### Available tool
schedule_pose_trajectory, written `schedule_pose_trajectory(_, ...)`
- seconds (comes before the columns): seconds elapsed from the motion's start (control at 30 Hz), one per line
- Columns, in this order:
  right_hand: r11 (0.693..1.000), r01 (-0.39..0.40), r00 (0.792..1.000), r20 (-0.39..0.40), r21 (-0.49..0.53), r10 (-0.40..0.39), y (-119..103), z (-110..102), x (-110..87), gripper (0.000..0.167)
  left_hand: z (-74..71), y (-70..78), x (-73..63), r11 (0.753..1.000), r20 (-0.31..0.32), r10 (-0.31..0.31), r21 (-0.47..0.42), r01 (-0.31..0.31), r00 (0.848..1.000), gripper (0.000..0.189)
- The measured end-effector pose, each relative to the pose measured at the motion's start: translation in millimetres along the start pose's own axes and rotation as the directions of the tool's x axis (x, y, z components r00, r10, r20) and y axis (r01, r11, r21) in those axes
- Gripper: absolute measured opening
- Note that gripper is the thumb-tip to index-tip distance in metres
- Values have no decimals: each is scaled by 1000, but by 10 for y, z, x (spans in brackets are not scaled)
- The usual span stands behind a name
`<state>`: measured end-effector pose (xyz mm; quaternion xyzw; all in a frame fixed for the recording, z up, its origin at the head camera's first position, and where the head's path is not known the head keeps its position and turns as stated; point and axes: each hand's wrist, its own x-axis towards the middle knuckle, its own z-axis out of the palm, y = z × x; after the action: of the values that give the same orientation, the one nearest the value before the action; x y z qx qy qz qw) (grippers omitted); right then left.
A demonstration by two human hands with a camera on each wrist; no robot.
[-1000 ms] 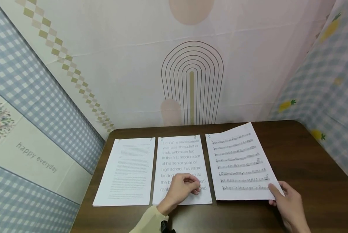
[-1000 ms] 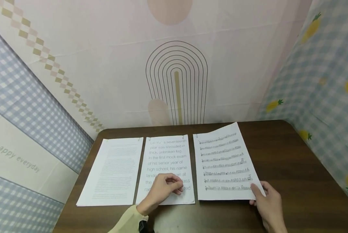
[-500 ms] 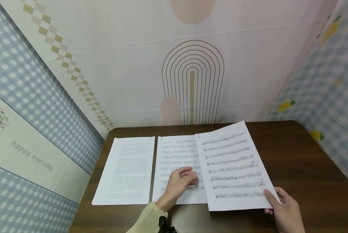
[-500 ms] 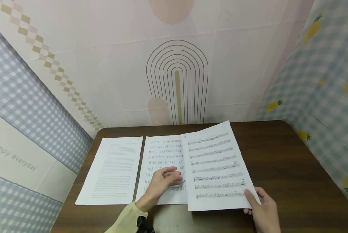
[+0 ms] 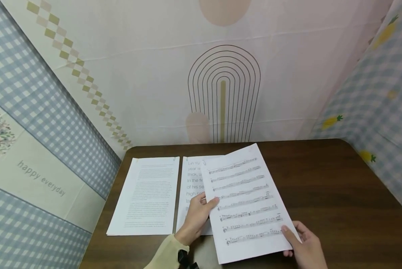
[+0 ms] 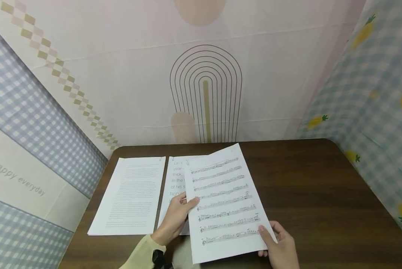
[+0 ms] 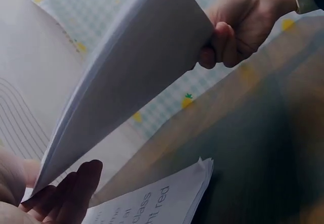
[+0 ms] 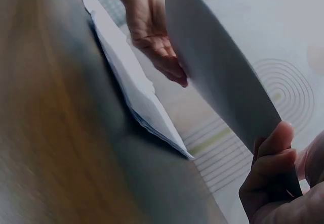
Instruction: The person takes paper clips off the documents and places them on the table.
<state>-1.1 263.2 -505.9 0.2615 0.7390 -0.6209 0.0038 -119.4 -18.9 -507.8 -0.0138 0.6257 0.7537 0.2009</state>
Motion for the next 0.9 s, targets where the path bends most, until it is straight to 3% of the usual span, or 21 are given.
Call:
schedule_pose_trajectory(0.13, 998, 10, 1000, 23, -55, -9, 22, 120, -64, 21, -100, 15, -56, 1000, -11, 6, 29, -6, 1000, 39)
schedule_pose_trajectory(0.27, 997, -38, 997, 68, -71, 43, 22, 191, -96, 25, -188, 31, -105, 999, -14, 8, 42, -7, 1000, 40)
schedule_pose_trajectory(0.47, 989, -56, 983, 166, -138, 79, 28, 187, -78, 29, -290, 39, -166, 998, -18, 14, 57, -13, 1000, 41)
schedule_pose_trajectory(0.57, 986, -13, 954, 292, -165, 62, 30, 129, -27, 38, -338, 42, -194, 998, -22, 16, 67, -15, 1000, 41)
schedule_pose_trajectory(0.63, 987, 20, 920, 389, -158, 44, 17, 90, 13, 48, -370, 44, -217, 998, -21, 13, 63, -12, 1000, 40)
schedule_pose_trajectory(0.73, 984, 61, 892, 452, -166, 21, -49, 66, 75, 59, -415, 32, -255, 998, -14, 4, 63, -3, 1000, 40)
schedule_pose_trajectory(0.9, 958, 147, 921, 387, -247, -42, -241, 97, 189, 61, -454, 25, -325, 998, 8, -15, 65, 14, 1000, 39)
